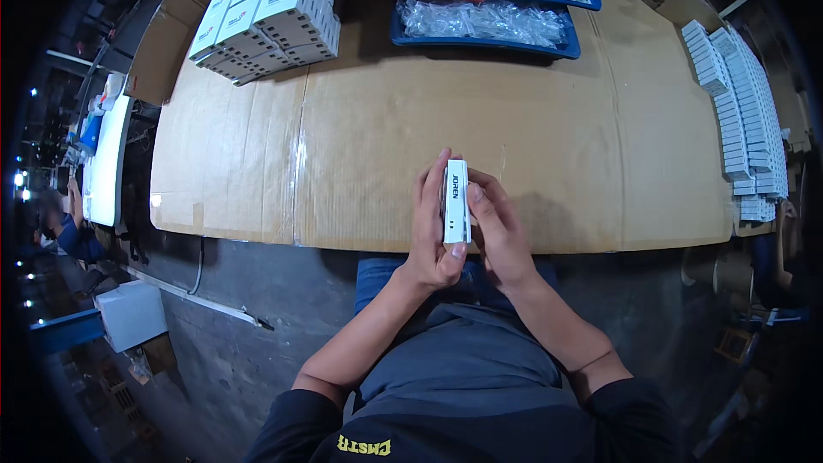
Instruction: The person removes a box from a stack, takes out a white plastic component, and places it on the table. They then retrieve a small bag of screws and a blue connector, inserting them into the component before closing it and setting the assembled unit aside.
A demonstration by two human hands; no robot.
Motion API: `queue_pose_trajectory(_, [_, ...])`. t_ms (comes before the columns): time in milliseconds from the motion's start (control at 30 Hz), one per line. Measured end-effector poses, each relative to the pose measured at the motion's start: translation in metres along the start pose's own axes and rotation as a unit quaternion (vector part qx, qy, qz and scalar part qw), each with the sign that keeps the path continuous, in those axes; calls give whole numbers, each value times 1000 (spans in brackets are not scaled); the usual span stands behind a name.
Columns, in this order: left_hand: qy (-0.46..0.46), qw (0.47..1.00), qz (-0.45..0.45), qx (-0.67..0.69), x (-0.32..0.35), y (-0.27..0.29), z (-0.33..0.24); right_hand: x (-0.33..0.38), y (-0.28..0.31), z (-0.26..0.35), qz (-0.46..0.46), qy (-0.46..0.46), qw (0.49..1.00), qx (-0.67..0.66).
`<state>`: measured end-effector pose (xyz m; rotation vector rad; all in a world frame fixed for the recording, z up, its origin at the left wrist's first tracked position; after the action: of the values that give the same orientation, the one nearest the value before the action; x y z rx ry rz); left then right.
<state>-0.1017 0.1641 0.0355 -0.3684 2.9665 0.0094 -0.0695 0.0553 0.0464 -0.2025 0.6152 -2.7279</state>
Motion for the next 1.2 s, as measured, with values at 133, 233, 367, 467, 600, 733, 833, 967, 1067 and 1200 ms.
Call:
queue_pose_trajectory(133, [-33,998,-25,-41,-1,-4,-3,8,-14,6,46,21,999,15])
queue_pose_trajectory(233, [1,997,-53,-53,-3,-1,-1,8,-17,5,33,16,999,5])
queue_pose_trajectory(367, [-34,992,-100,-73,-4,7,3,11,-28,13,24,89,995,32])
queue_pose_trajectory(467, [-99,984,-125,-73,-4,11,-3,13,-31,14,38,85,995,39])
queue_pose_trajectory(600, [-119,978,-156,-72,-4,13,-9,18,-29,8,34,87,992,82])
queue_pose_trajectory(733, [-106,977,-173,-58,-2,14,-13,19,-32,14,47,119,983,132])
queue_pose_trajectory(833, [-93,978,-180,-55,-1,15,-9,19,-32,13,62,114,980,151])
queue_pose_trajectory(967, [-97,977,-183,-57,-1,14,-10,19,-32,14,54,119,979,160])
queue_pose_trajectory(1067, [-103,978,-177,-41,-1,13,-8,19,-29,12,49,125,980,149])
queue_pose_trajectory(1200, [-111,979,-167,-44,-2,13,3,11,-28,14,74,85,982,152])
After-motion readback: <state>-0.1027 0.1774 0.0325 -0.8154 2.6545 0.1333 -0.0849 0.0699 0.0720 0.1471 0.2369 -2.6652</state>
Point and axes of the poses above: each hand's wrist, its own x-axis away from the middle knuckle, its own y-axis out of the back of the hand, z = x × y, the point moved 5 cm from there along -x, towards the middle knuckle, and after that the axes turned 14 degrees about y, right-handed, at the moved point
